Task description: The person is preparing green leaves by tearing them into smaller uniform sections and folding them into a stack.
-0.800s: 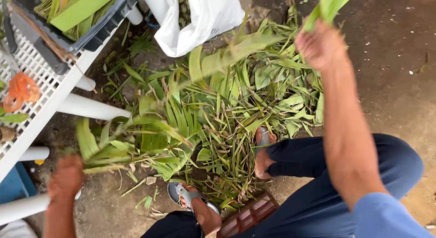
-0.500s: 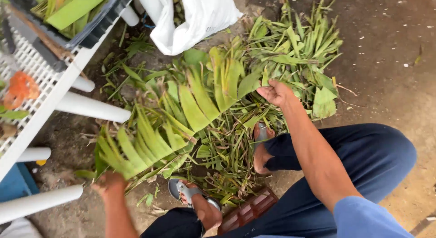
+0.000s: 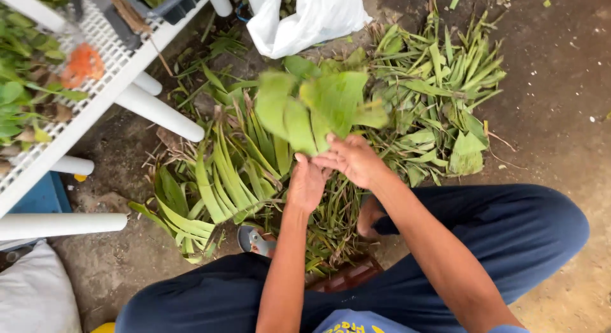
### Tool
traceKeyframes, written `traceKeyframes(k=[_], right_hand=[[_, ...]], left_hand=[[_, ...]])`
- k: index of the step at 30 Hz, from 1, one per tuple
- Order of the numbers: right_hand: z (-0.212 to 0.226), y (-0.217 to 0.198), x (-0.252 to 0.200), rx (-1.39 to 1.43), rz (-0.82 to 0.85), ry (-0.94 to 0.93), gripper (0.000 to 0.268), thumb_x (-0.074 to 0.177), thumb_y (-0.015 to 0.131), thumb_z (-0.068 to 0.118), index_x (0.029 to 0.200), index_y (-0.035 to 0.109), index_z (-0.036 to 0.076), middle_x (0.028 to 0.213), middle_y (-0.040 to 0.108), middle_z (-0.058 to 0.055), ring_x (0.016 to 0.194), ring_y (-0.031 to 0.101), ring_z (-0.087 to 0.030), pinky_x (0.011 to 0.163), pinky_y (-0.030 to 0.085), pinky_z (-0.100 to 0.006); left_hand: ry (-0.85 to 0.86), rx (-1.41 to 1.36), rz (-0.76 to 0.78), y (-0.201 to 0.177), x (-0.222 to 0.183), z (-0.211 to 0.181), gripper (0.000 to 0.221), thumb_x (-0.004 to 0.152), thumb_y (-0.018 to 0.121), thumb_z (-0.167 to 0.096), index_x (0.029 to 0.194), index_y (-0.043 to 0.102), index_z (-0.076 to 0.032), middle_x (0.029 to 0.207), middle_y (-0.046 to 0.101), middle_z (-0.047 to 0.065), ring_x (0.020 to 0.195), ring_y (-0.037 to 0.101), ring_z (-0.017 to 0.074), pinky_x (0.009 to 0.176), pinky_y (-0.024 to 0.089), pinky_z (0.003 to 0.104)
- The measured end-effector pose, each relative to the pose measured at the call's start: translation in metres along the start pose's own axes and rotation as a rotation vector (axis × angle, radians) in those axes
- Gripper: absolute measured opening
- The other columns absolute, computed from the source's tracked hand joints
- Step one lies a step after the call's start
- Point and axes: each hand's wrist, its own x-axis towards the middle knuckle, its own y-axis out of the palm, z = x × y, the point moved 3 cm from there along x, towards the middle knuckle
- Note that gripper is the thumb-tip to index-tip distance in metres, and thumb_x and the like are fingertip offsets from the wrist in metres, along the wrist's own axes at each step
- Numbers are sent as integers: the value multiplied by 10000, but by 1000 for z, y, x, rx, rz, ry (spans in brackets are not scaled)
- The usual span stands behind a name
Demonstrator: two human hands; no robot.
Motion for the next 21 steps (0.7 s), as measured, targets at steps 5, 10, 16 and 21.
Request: traceKeyframes(k=[5, 10, 16, 21], right_hand=[[-95, -45, 57, 163, -13, -101, 237, 976, 683, 105, 1167, 625, -23, 1295, 631, -302, 1182, 635, -431, 1026, 529, -568], [-95, -38, 56, 390, -165, -89, 351, 852, 804, 25, 1133, 595, 0, 974, 745, -98, 819, 760, -207, 845, 667, -400], [-127, -41, 81, 548, -224, 102, 182, 848, 738, 49, 950, 588, 58, 824, 609, -1, 742, 644, -126, 809, 629, -334], [-112, -30, 65, 427, -192, 150, 241, 818, 755, 176, 826, 520, 126, 727, 436, 50, 704, 527, -128, 832, 561, -362]], left_hand=[[112, -234, -205, -58, 12, 29, 498, 989, 616, -380, 1421, 538, -146, 1381, 626, 147, 1199, 614, 230, 1068, 495, 358], [230, -359, -407, -29, -3, 6, 565, 1069, 486, -268, 1580, 320, -91, 1567, 420, 225, 1454, 412, 318, 1266, 277, 483], [103, -775, -608, -127, 10, 78, 566, 1109, 426, -328, 1580, 269, -57, 1659, 236, 145, 1463, 327, 395, 1219, 336, 535], [-6, -891, -587, -165, 17, 109, 602, 1017, 640, -150, 1496, 314, 13, 1573, 347, 217, 1429, 410, 386, 1196, 369, 564]])
